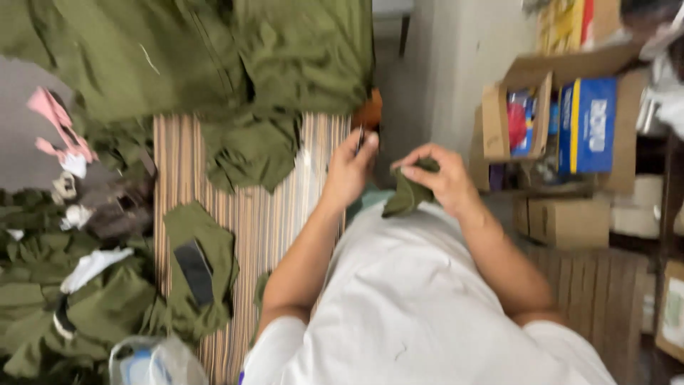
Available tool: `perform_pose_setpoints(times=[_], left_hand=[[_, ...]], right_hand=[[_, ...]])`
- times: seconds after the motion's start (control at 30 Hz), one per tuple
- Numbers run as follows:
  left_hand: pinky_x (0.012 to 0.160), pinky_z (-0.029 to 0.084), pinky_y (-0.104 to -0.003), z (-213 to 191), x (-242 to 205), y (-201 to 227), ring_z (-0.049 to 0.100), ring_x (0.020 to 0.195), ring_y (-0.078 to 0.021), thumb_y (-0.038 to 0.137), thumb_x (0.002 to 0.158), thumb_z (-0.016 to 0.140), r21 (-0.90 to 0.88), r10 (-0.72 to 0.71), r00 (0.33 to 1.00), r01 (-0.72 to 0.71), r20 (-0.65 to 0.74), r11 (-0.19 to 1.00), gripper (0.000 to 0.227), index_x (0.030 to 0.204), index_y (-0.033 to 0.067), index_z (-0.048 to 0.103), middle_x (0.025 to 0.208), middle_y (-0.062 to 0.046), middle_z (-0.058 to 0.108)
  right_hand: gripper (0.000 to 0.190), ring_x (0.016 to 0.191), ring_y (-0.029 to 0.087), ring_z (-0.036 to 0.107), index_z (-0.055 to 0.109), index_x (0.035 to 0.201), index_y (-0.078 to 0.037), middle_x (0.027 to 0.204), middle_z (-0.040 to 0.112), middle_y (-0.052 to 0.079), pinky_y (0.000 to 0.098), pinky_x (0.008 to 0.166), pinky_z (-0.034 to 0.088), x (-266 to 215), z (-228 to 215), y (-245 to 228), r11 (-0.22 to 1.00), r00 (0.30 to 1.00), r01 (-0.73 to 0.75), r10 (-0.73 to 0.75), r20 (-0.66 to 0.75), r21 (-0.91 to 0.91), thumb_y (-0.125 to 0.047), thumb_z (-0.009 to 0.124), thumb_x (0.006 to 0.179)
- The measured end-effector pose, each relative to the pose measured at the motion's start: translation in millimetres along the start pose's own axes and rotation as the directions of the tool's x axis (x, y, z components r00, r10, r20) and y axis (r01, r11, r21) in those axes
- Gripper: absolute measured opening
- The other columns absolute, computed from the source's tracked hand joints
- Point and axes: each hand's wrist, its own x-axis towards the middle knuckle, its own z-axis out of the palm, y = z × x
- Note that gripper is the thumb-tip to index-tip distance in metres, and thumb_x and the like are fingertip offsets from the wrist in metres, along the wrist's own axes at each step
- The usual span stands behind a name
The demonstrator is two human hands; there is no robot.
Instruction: A person is trimming loose threads from green fabric components using a small hand tool at a sewing factory workstation.
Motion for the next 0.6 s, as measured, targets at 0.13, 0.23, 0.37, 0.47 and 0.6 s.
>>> perform_pose_setpoints(times=[0.13, 0.23, 0.37, 0.47, 0.6], left_hand=[[0.049, 0.037, -0.024, 2.9, 9.1, -6.2, 0.04, 0.048, -0.0068, 0.025, 0.11, 0.052, -0.147, -0.073, 0.997, 0.076, 0.031, 0.986, 0.032, 0.084, 0.0104, 0.065, 0.055, 0.003, 0.047], [0.037, 0.032, -0.021, 10.9, 3.5, 21.5, 0.047, 0.048, -0.0091, 0.024, 0.108, 0.054, -0.474, -0.212, 0.971, 0.239, 0.112, 0.847, 0.025, 0.098, 0.0047, 0.068, 0.077, -0.006, 0.066], [0.032, 0.029, -0.021, 13.0, 21.9, -9.8, 0.044, 0.041, -0.0105, 0.026, 0.108, 0.057, -0.471, -0.192, 0.979, 0.201, 0.067, 0.859, 0.03, 0.088, 0.0039, 0.062, 0.083, -0.017, 0.07], [0.031, 0.03, -0.022, 12.8, 27.2, -14.3, 0.046, 0.04, -0.0108, 0.027, 0.108, 0.057, -0.359, -0.196, 0.98, 0.19, 0.02, 0.914, 0.028, 0.095, 0.0029, 0.062, 0.084, -0.016, 0.07], [0.073, 0.058, -0.034, 1.2, 40.2, -57.6, 0.064, 0.085, -0.0242, 0.028, 0.104, 0.067, 0.002, 0.027, 0.983, -0.027, -0.18, 1.0, 0.046, 0.131, -0.0043, 0.047, 0.104, -0.019, 0.058]], right_hand=[[0.018, 0.097, 0.012, 0.068, 0.077, 0.1, -0.006, 0.097, 0.078, 0.008, 0.033, 0.093, 0.053, 7.4, -12.7, 17.8, 0.999, 0.999, -0.002, 0.0, -0.041, -0.043, -0.013, 0.085, 0.086], [0.017, 0.096, 0.011, 0.069, 0.079, 0.101, -0.007, 0.097, 0.078, 0.006, 0.0316, 0.092, 0.054, 8.2, -11.8, 14.9, 0.999, 1.0, -0.011, 0.01, -0.02, -0.033, -0.012, 0.085, 0.086], [0.011, 0.101, 0.018, 0.07, 0.079, 0.099, -0.003, 0.1, 0.078, 0.012, 0.0364, 0.095, 0.053, 7.9, -5.0, -11.5, 0.998, 0.997, 0.049, -0.051, 0.066, 0.034, -0.005, 0.08, 0.089], [0.014, 0.109, 0.02, 0.069, 0.08, 0.103, -0.002, 0.108, 0.079, 0.014, 0.0388, 0.1, 0.052, 7.0, -2.3, -18.1, 0.996, 0.995, 0.044, -0.051, 0.09, 0.079, -0.005, 0.077, 0.09], [0.027, 0.119, 0.024, 0.067, 0.076, 0.116, -0.002, 0.118, 0.076, 0.016, 0.0399, 0.106, 0.05, 11.1, -11.7, -20.6, 0.997, 0.997, 0.065, -0.067, 0.05, 0.042, -0.011, 0.077, 0.091]])
